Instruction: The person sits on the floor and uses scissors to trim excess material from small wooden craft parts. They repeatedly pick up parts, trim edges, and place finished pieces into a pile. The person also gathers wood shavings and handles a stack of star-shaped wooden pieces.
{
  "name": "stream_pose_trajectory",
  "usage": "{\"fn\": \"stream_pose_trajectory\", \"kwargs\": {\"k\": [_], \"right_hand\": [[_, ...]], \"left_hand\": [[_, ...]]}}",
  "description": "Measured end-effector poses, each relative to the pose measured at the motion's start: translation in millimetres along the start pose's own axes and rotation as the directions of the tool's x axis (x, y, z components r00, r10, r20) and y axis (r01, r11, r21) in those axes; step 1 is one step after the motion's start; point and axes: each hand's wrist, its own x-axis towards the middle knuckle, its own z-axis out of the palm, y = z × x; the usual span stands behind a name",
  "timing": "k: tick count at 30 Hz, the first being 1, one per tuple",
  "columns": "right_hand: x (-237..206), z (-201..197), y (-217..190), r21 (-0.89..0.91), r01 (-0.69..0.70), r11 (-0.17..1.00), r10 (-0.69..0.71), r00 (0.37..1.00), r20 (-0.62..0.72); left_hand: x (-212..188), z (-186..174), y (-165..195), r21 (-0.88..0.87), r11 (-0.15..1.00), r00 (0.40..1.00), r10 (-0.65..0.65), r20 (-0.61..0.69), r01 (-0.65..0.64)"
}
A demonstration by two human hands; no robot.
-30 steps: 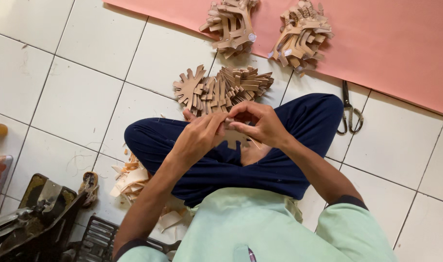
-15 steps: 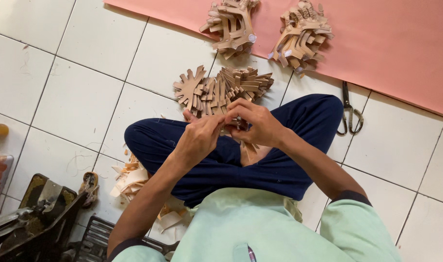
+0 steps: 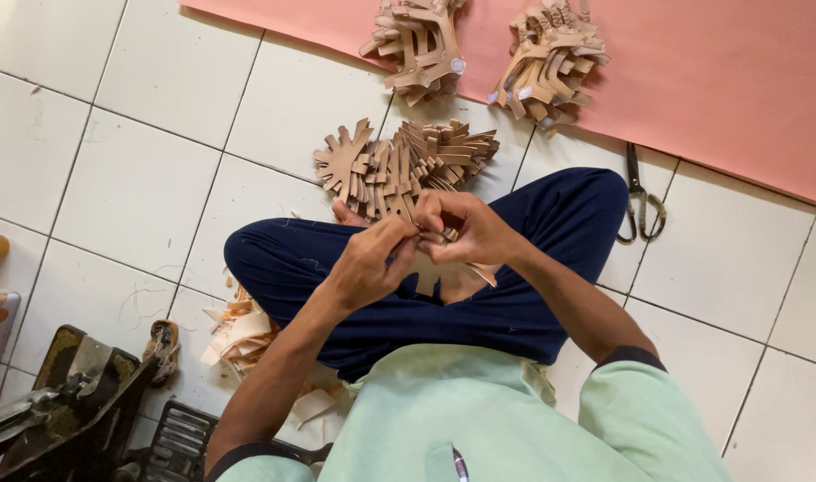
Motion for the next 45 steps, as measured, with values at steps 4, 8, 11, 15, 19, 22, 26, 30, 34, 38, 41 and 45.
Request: {"fn": "stream_pose_trajectory", "kwargs": {"k": [4, 8, 11, 15, 19, 22, 26, 30, 34, 38, 41, 45], "right_hand": [[7.3, 0.8, -5.2, -0.472, 0.067, 0.879, -0.122, 0.989, -0.088], [8.7, 0.6, -10.3, -0.337, -0.086, 0.937, 0.055, 0.993, -0.100], [5.5, -1.9, -10.7, -0.224, -0.187, 0.956, 0.174, 0.982, -0.077], [-1.7, -4.6, -8.6, -0.153, -0.228, 0.961, 0.216, 0.972, -0.095], [-8.0, -4.6, -8.2, -0.148, -0.190, 0.970, 0.170, 0.975, -0.142], [-7.2, -4.2, -9.7, -0.171, -0.164, 0.972, 0.132, 0.974, -0.183], [-3.0, -4.5, -16.7, -0.422, -0.151, 0.894, 0.075, 0.979, -0.191], [-0.8, 0.8, -24.5, -0.523, -0.124, 0.844, 0.015, 0.978, -0.207], [0.4, 7.2, -25.4, -0.596, -0.094, 0.798, -0.055, 0.973, -0.226], [-0.3, 3.1, -18.7, -0.516, -0.171, 0.839, 0.052, 0.970, -0.235], [-3.8, -3.2, -12.0, -0.219, -0.177, 0.959, 0.121, 0.962, -0.246], [-6.2, -1.6, -0.9, 0.168, -0.113, 0.979, 0.148, 0.966, -0.214]], "left_hand": [[2.4, -9.8, -3.9, 0.144, 0.989, 0.998, -0.032, -0.048, 0.039], [8.6, -26.8, -10.6, 0.248, 0.967, 0.983, 0.009, 0.185, -0.055], [10.5, -34.8, -13.3, 0.318, 0.913, 0.955, 0.187, 0.229, -0.255], [7.3, -46.9, -15.3, 0.318, 0.923, 0.951, 0.125, 0.283, -0.216], [2.4, -57.2, -17.0, 0.221, 0.974, 0.984, 0.002, 0.178, -0.042], [-2.3, -48.6, -13.3, -0.136, 0.943, 0.953, -0.295, 0.073, 0.303], [-5.0, -30.0, -6.4, -0.435, 0.765, 0.867, -0.491, 0.086, 0.476], [-2.6, -17.1, -0.1, -0.449, 0.848, 0.917, -0.376, -0.134, 0.282], [-2.2, -10.3, 3.7, -0.258, 0.933, 0.915, -0.315, -0.253, 0.250], [-8.4, -7.9, -11.2, -0.342, 0.865, 0.877, -0.445, -0.180, 0.369], [-9.0, -3.7, -46.9, -0.918, 0.300, 0.764, -0.645, 0.006, 0.259], [-17.2, 50.7, -86.8, -0.724, 0.622, 0.953, -0.240, 0.186, 0.298]]}}
